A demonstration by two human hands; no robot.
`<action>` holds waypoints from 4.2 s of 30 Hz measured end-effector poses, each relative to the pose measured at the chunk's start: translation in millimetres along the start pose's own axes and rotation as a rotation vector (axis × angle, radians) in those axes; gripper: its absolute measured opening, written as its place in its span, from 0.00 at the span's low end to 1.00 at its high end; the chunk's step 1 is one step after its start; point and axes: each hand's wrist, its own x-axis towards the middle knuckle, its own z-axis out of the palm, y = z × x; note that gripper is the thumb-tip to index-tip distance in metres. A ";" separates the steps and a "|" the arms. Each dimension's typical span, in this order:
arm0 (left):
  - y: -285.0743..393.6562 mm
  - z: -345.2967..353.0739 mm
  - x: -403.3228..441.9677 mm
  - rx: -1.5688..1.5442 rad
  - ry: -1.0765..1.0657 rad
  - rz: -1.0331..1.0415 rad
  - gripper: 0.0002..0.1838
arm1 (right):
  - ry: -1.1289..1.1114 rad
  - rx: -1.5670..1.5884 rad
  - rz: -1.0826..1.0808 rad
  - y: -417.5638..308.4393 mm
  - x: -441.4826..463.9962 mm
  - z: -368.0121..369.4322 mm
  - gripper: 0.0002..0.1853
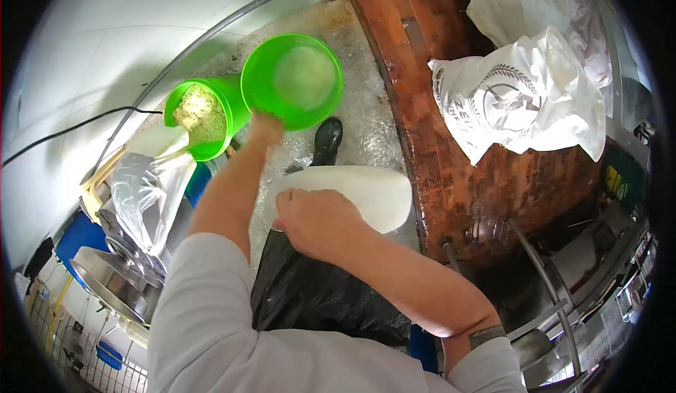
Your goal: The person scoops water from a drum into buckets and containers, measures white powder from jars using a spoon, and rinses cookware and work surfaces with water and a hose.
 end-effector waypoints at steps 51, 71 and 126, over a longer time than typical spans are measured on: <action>-128.9 -95.7 -346.4 -2.180 1.005 -0.305 0.30 | 0.385 -0.236 0.338 -110.3 -272.1 -64.8 0.18; -147.3 -123.4 -498.3 -2.848 1.038 0.309 0.21 | 0.650 -0.094 0.268 -100.8 -389.6 -12.1 0.23; -93.2 -115.7 -484.1 -1.282 0.852 0.050 0.29 | 0.620 -0.350 0.678 -123.4 -417.5 70.9 0.23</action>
